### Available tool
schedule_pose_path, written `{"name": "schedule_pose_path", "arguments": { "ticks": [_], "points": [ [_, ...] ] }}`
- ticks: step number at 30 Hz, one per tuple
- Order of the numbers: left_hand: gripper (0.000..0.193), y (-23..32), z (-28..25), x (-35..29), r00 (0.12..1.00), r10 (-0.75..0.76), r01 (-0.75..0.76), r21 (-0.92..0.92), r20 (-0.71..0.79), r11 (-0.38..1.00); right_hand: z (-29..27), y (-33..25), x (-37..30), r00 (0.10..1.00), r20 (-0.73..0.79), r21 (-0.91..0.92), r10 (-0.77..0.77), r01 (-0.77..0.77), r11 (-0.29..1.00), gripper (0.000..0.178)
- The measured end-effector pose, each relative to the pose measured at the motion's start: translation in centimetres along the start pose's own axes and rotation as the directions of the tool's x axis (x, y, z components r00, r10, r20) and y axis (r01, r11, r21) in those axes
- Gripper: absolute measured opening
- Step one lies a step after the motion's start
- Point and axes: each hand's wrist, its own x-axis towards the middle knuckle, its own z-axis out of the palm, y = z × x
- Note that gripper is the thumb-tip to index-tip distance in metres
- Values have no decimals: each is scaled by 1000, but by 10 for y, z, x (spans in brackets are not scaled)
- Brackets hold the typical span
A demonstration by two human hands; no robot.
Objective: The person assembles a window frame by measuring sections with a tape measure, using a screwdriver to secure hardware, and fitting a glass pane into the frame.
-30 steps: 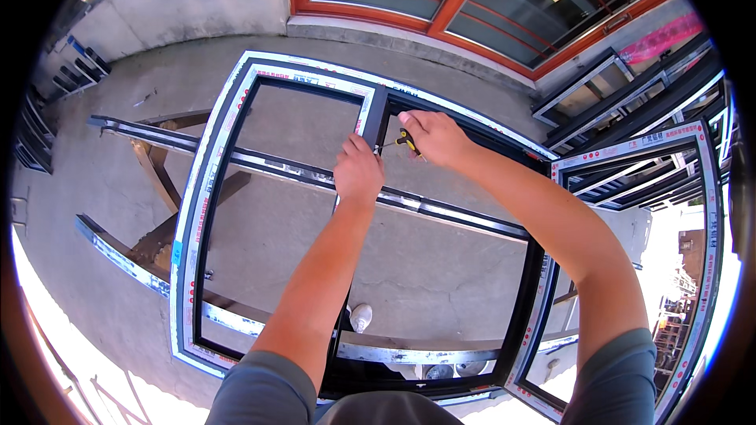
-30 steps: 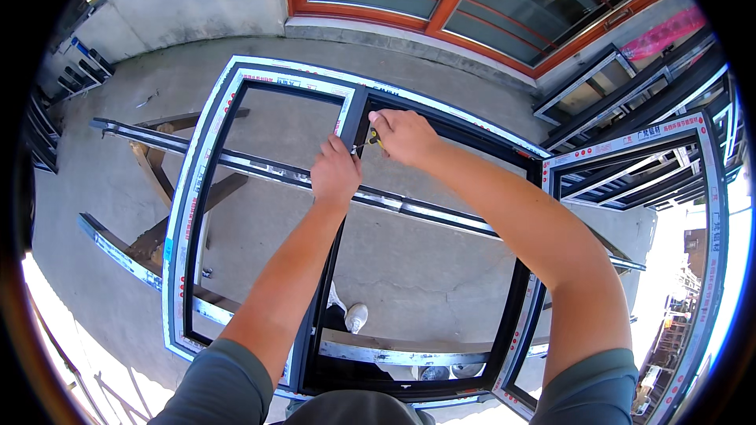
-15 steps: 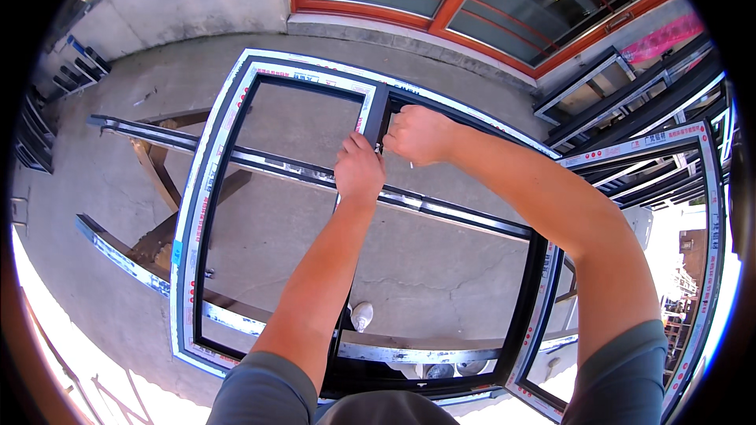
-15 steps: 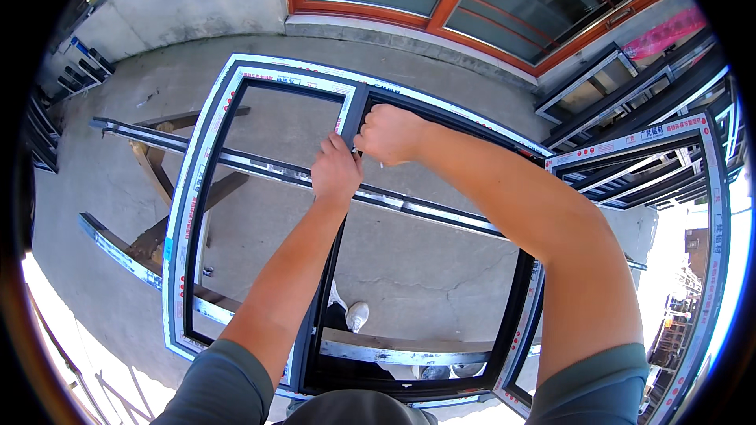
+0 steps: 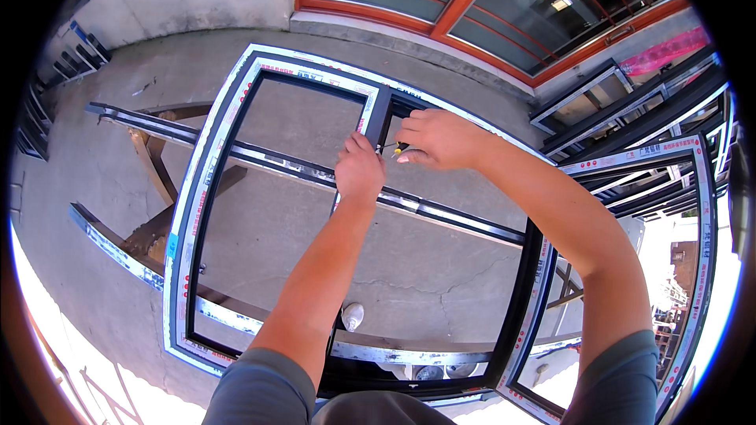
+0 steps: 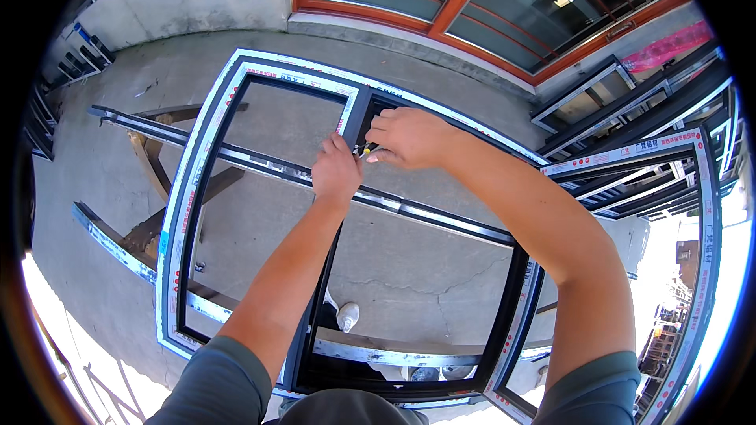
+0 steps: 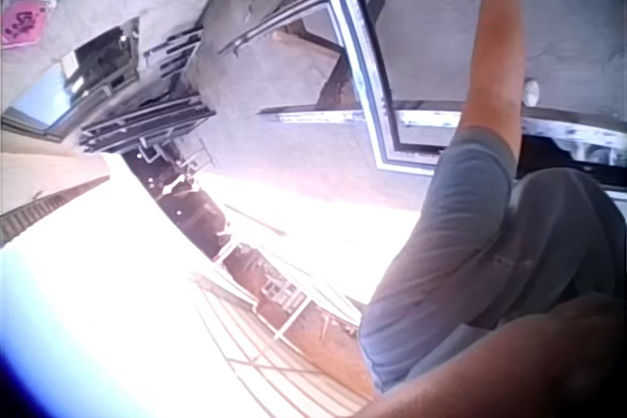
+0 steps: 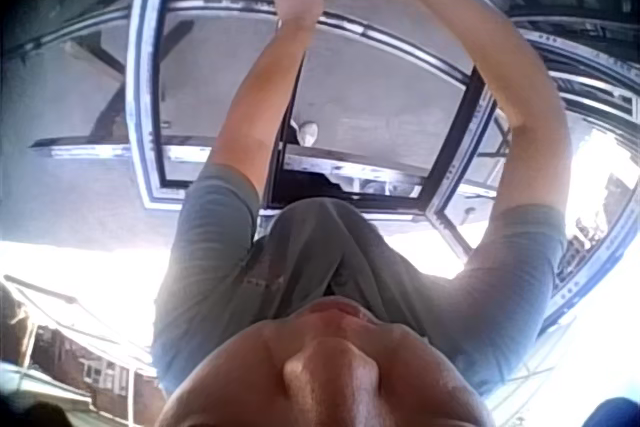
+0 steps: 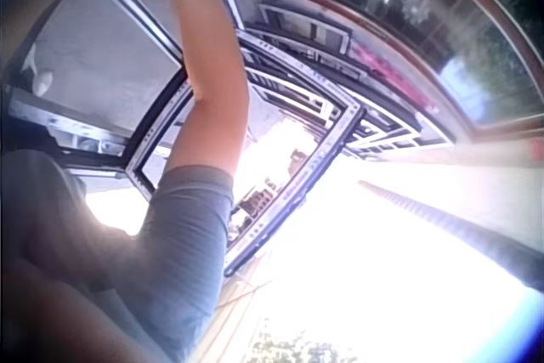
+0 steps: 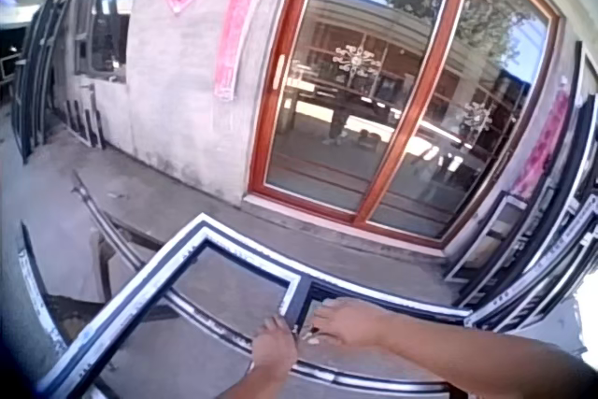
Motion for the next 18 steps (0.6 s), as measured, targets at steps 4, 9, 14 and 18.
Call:
{"name": "schedule_pose_path", "arguments": {
  "ticks": [4,9,14,18],
  "points": [
    [78,1,2,1,1000,16,-16,8,-5,1000,33,-4,6,980,-166,-17,107,-112,994,32],
    [77,-2,1,1,1000,-11,11,14,11,1000,57,-51,38,533,-307,271,788,-745,609,42],
    [75,-3,5,0,1000,4,-3,33,-14,999,55,-47,30,659,-292,322,693,-615,720,31],
    [73,2,-2,0,999,-17,19,-49,28,999,42,-15,-4,902,-277,309,332,-244,919,23]
  ]
}}
